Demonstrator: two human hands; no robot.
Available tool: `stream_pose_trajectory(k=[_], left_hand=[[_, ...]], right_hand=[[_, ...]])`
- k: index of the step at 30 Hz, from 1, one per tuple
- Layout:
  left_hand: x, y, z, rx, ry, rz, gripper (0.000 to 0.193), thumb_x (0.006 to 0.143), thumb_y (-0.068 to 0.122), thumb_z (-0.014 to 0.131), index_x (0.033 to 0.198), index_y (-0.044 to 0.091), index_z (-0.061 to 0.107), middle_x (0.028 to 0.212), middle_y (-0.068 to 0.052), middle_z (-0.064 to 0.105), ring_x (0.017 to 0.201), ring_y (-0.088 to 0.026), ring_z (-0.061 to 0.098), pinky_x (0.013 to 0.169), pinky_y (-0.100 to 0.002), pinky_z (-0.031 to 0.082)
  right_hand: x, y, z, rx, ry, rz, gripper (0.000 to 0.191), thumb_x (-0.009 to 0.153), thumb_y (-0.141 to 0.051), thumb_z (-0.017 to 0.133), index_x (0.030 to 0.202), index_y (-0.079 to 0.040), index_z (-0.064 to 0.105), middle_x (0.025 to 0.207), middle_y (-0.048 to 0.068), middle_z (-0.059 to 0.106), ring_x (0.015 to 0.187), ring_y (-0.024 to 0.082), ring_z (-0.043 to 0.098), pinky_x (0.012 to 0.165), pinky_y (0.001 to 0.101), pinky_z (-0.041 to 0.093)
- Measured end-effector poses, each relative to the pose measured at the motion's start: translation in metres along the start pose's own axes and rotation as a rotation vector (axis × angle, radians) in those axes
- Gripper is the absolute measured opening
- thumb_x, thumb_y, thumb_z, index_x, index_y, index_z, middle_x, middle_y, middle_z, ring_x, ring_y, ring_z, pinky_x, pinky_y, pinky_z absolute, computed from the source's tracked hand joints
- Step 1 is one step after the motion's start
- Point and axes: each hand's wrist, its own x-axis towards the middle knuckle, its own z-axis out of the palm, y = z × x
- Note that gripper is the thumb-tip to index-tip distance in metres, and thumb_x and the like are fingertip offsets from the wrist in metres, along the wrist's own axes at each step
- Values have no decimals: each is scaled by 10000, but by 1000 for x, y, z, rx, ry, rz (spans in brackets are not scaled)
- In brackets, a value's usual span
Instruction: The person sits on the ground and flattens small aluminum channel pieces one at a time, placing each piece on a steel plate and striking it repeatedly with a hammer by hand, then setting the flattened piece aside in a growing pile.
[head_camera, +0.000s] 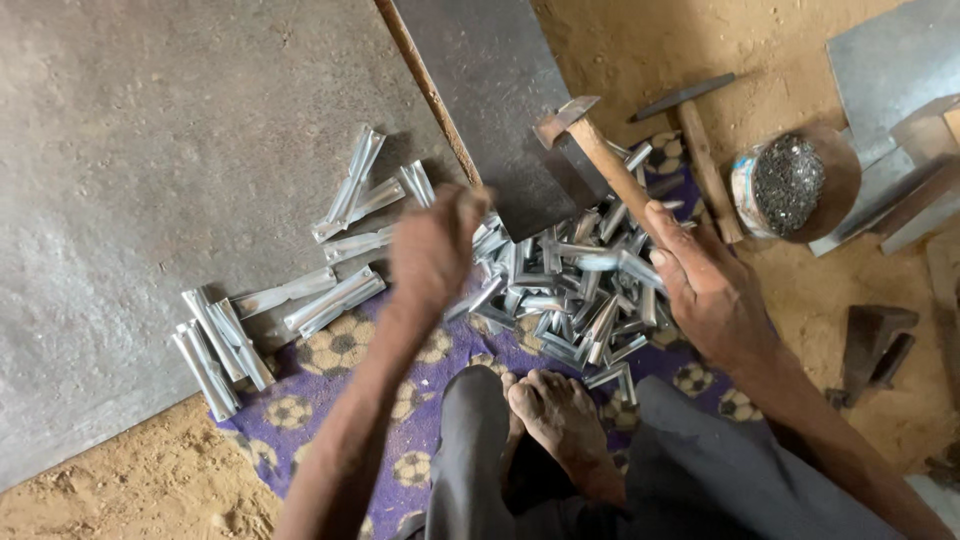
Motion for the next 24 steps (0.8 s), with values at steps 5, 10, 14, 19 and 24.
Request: stream_pose_trajectory(k=[5,10,14,19,24], left_hand=[[31,-95,-32,447,351,-4,307,888,322,678,1043,57,681,852,-106,630,691,-185,510,511,-293,345],[29,-95,-42,206,87,-280,283,1062,335,592,1133,66,640,970,-108,697,670,-173,544,546,-354,415],[11,-64,-53,-288,159,-406,347,1030,344,549,1206,68,665,968,-115,714,556,-93,593,458,-327,483],[-20,-21,-20,-730,-57,68,443,1067,266,537,1448,41,520,814,-129,686,618,-187,635,522,-335,547],[-21,5,18,-153,-64,-79,356,1092,386,515,1224,89,662,715,-167,726,559,-255,673,531,-399,504]], right_hand=[[0,2,6,46,-14,26,495,1007,-68,642,1493,-77,552,1139,220,673,941,350,692,779,424,558],[-10,10,14,48,47,-46,492,1013,-71,640,1496,-77,546,1186,220,666,984,341,690,796,403,569],[-16,14,18,69,24,28,471,1007,-82,647,1470,-59,566,1106,200,666,887,290,685,712,371,559],[-20,11,25,88,91,-9,436,1041,-92,631,1466,-20,563,1146,203,661,948,309,685,801,385,556],[-37,13,11,62,118,-103,443,1025,-45,636,1450,25,531,1056,210,628,881,332,647,761,389,539]])
